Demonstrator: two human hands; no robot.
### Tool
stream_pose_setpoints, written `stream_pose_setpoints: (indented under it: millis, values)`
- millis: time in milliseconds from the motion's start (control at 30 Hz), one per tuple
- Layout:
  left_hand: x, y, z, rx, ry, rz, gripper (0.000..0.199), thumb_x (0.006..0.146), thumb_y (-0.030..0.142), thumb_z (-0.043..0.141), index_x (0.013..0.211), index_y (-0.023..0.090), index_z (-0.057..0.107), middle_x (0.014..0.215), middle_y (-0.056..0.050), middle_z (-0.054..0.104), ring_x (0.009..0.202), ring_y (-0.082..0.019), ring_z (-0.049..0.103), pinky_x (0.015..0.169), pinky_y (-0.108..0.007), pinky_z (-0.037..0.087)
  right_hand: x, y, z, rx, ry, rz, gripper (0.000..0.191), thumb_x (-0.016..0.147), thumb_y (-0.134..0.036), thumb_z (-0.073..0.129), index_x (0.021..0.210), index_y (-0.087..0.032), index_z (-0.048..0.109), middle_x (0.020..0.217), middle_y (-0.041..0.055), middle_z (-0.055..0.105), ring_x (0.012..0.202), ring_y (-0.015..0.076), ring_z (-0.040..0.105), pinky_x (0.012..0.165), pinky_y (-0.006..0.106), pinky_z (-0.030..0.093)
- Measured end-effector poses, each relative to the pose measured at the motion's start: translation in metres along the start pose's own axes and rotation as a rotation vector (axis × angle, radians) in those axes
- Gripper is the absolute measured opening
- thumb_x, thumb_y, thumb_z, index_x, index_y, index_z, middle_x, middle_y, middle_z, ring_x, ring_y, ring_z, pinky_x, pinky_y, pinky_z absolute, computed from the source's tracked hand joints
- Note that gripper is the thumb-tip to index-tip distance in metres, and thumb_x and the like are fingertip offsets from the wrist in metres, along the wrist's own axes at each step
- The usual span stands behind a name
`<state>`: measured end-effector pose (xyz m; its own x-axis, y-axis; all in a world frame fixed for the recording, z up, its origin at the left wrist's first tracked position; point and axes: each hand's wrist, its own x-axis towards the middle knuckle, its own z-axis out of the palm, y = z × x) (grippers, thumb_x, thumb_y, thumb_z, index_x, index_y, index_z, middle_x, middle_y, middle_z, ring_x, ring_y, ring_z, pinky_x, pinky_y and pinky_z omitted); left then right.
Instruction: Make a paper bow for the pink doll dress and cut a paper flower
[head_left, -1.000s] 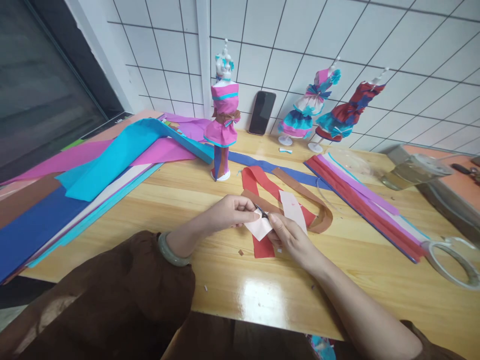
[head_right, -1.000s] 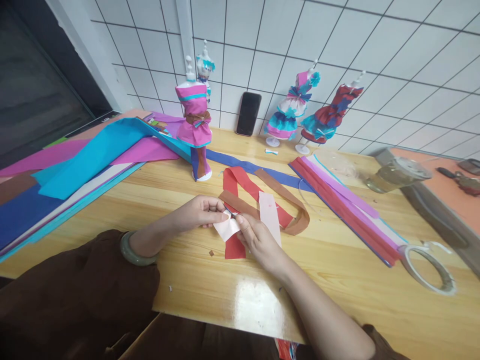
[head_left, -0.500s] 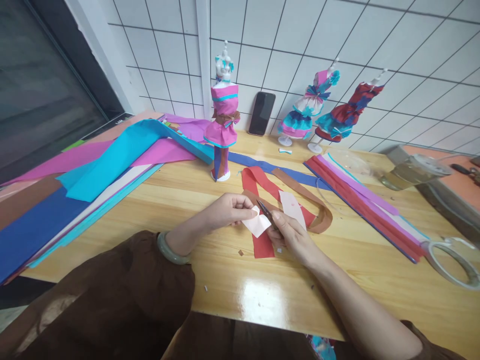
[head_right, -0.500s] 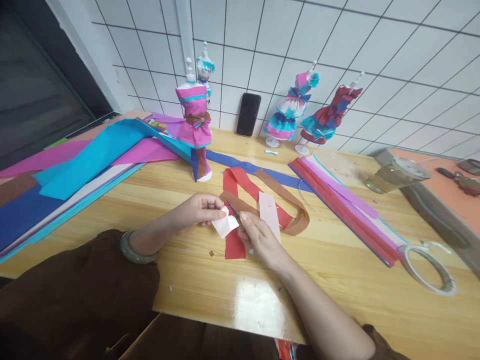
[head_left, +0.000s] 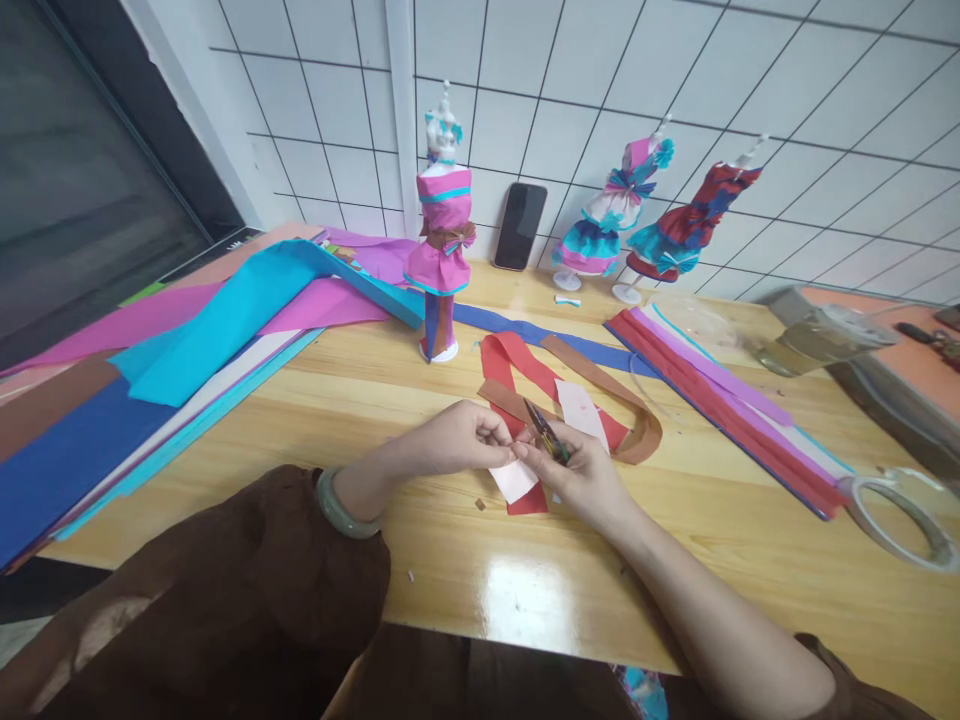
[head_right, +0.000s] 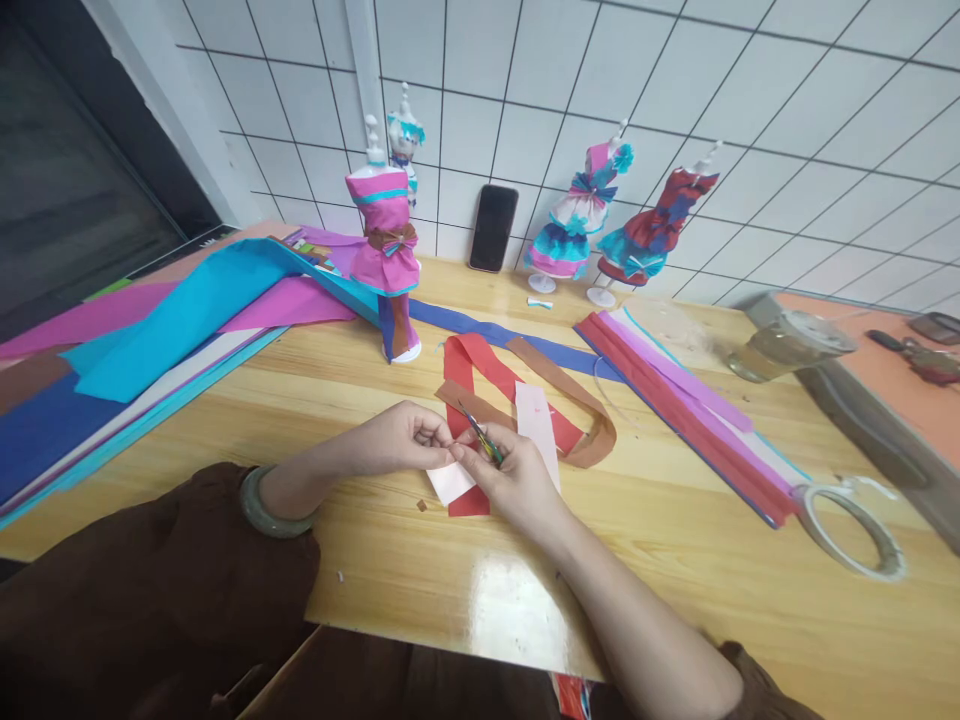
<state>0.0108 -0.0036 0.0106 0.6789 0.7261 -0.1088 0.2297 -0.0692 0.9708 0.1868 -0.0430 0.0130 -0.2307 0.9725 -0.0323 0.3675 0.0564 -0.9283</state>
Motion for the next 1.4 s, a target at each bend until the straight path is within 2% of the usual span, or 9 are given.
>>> stream_pose_setpoints:
  millis: [133, 233, 333, 433, 667, 867, 1067, 1233, 1400]
  values:
    - [0.001, -0.002, 0.001, -0.034, 0.018, 0.035, 0.023, 0.072, 0.035, 0.056, 0.066, 0.012, 0.056, 0.059, 0.003, 0.046, 0.055, -0.007, 0.040, 0.050, -0.020, 0.029, 0.001, -0.002, -0.001, 0.040, 0.013, -0.012, 0.028, 0.074, -0.042, 0.060, 0.073, -0.015, 0.055, 0.058, -0.0028, 0.044, 0.052, 0.0090, 0.037, 0.047, 0.021, 0.029]
    - [0.002, -0.001, 0.000, -0.067, 0.043, 0.041, 0.021, 0.073, 0.034, 0.056, 0.072, 0.012, 0.058, 0.065, 0.001, 0.052, 0.060, -0.009, 0.046, 0.055, -0.021, 0.035, 0.003, -0.001, -0.002, 0.147, 0.043, 0.023, 0.031, 0.072, -0.046, 0.061, 0.073, -0.016, 0.053, 0.052, -0.0054, 0.039, 0.046, 0.0073, 0.033, 0.043, 0.021, 0.025]
    - [0.002, 0.002, -0.002, -0.091, 0.056, 0.028, 0.020, 0.072, 0.032, 0.057, 0.073, 0.012, 0.059, 0.068, -0.001, 0.055, 0.064, -0.010, 0.049, 0.058, -0.021, 0.037, 0.005, 0.003, -0.002, 0.281, 0.017, 0.098, 0.037, 0.074, -0.050, 0.057, 0.062, -0.018, 0.045, 0.043, -0.0081, 0.033, 0.037, 0.0058, 0.026, 0.037, 0.021, 0.018]
    - [0.003, 0.002, -0.004, -0.131, 0.037, 0.007, 0.020, 0.072, 0.032, 0.057, 0.072, 0.012, 0.058, 0.067, 0.000, 0.055, 0.063, -0.010, 0.049, 0.059, -0.021, 0.036, 0.006, 0.004, -0.002, 0.331, -0.026, 0.130, 0.044, 0.078, -0.052, 0.051, 0.054, -0.020, 0.034, 0.038, -0.0079, 0.032, 0.033, 0.0056, 0.027, 0.035, 0.022, 0.018]
    - [0.004, -0.003, -0.004, -0.145, 0.017, 0.006, 0.019, 0.072, 0.031, 0.057, 0.072, 0.012, 0.058, 0.067, 0.000, 0.054, 0.062, -0.010, 0.048, 0.057, -0.021, 0.035, 0.003, -0.003, -0.002, 0.230, -0.041, 0.128, 0.033, 0.072, -0.047, 0.061, 0.066, -0.016, 0.052, 0.038, -0.0075, 0.041, 0.034, 0.0067, 0.033, 0.038, 0.022, 0.021]
    - [0.005, -0.004, -0.002, -0.203, 0.000, -0.021, 0.024, 0.074, 0.035, 0.056, 0.076, 0.011, 0.059, 0.068, -0.001, 0.056, 0.060, -0.010, 0.049, 0.055, -0.021, 0.035, 0.004, 0.001, 0.000, 0.329, 0.031, 0.107, 0.037, 0.071, -0.048, 0.062, 0.059, -0.018, 0.045, 0.039, -0.0080, 0.036, 0.035, 0.0055, 0.026, 0.037, 0.022, 0.017]
    - [0.005, -0.008, -0.003, -0.126, 0.070, -0.033, 0.027, 0.074, 0.038, 0.055, 0.072, 0.011, 0.057, 0.062, -0.001, 0.052, 0.055, -0.009, 0.046, 0.051, -0.021, 0.033, 0.006, 0.007, -0.001, 0.391, -0.006, 0.138, 0.044, 0.076, -0.050, 0.054, 0.052, -0.020, 0.034, 0.037, -0.0080, 0.032, 0.031, 0.0056, 0.026, 0.034, 0.022, 0.016]
    - [0.004, -0.007, -0.004, -0.079, 0.092, -0.030, 0.027, 0.075, 0.038, 0.055, 0.073, 0.011, 0.057, 0.063, -0.001, 0.052, 0.057, -0.009, 0.046, 0.051, -0.021, 0.033, 0.004, 0.004, -0.001, 0.212, -0.023, 0.148, 0.031, 0.068, -0.043, 0.066, 0.064, -0.017, 0.050, 0.038, -0.0078, 0.042, 0.033, 0.0062, 0.034, 0.036, 0.021, 0.021]
    - [0.004, -0.007, -0.005, -0.101, 0.085, -0.019, 0.028, 0.074, 0.038, 0.055, 0.075, 0.010, 0.057, 0.064, -0.001, 0.052, 0.057, -0.009, 0.046, 0.051, -0.021, 0.032, 0.003, 0.004, -0.001, 0.220, -0.035, 0.134, 0.032, 0.073, -0.043, 0.061, 0.060, -0.017, 0.047, 0.036, -0.0079, 0.040, 0.032, 0.0063, 0.033, 0.036, 0.022, 0.020]
